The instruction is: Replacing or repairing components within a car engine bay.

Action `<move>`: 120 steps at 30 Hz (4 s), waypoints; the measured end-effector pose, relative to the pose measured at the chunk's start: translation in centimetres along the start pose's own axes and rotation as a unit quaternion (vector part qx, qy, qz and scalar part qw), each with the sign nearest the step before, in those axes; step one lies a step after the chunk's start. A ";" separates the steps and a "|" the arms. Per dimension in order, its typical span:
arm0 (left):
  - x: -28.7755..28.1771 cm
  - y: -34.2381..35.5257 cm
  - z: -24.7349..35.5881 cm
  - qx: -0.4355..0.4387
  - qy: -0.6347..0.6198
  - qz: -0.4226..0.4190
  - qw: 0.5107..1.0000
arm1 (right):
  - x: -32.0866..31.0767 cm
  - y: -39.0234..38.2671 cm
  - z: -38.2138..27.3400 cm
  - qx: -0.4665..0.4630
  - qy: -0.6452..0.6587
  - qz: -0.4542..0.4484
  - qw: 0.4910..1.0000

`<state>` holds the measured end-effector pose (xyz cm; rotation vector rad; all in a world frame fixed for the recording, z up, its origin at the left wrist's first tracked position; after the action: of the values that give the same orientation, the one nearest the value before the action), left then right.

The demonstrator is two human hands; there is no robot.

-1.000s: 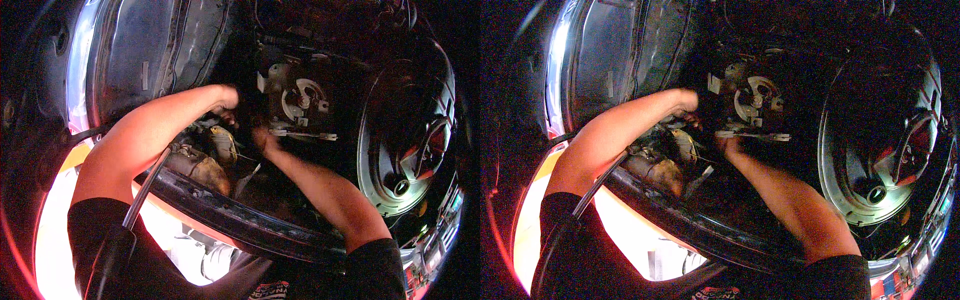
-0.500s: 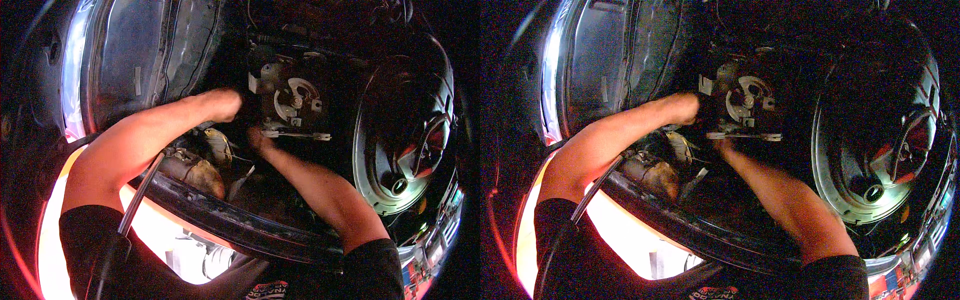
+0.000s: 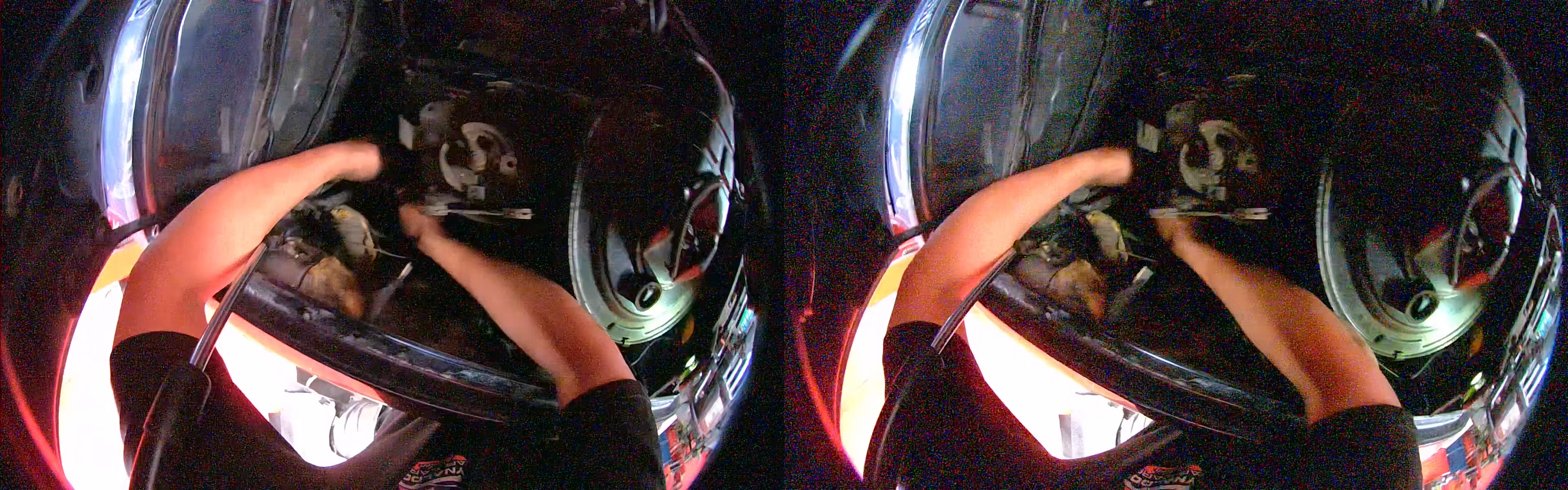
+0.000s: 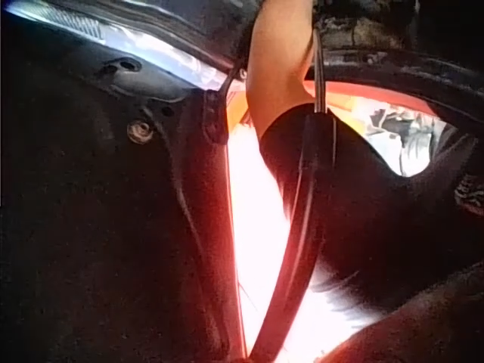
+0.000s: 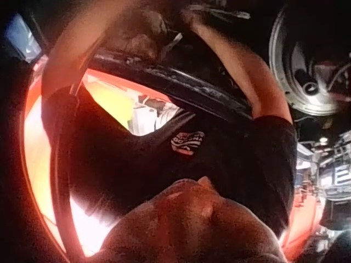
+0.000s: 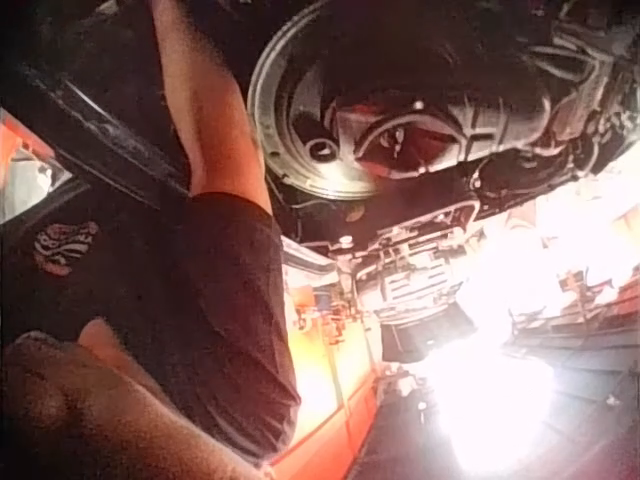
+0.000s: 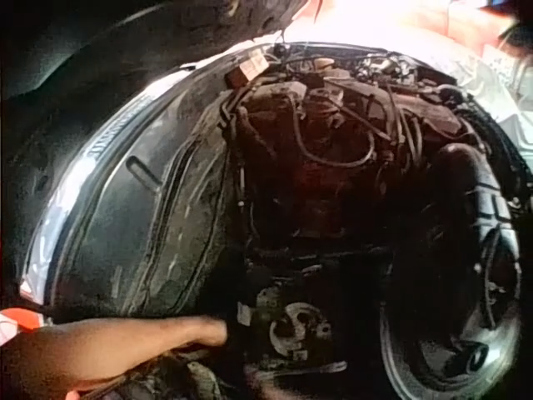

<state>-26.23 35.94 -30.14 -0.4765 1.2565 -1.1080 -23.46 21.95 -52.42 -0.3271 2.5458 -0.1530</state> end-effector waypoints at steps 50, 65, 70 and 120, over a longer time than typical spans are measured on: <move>4.8 -3.3 -1.6 -0.193 -0.452 -0.230 0.840 | 0.6 1.4 -0.9 -0.019 -0.037 -0.010 0.999; 0.7 -2.4 1.4 0.023 0.228 -0.081 0.970 | 7.6 1.5 4.1 -0.028 -0.036 0.008 0.999; 0.2 -1.8 -0.3 0.011 0.166 -0.087 0.982 | 9.2 2.2 2.2 -0.037 0.016 0.043 0.998; -0.3 -1.7 1.3 0.193 0.235 0.176 0.936 | 5.4 1.0 1.4 -0.013 0.155 0.060 0.986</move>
<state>-25.73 35.13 -28.22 0.3246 1.4157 -1.1539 -27.25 21.45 -56.55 -0.1699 2.8692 -0.1328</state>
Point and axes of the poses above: each hand's wrist, its own y-axis towards the middle knuckle, its own x-axis out of the palm, z = x × y, the point moved 10 cm from there along y, towards the middle knuckle, and after that the axes turned 4 degrees about -x, right-handed, at the moved point
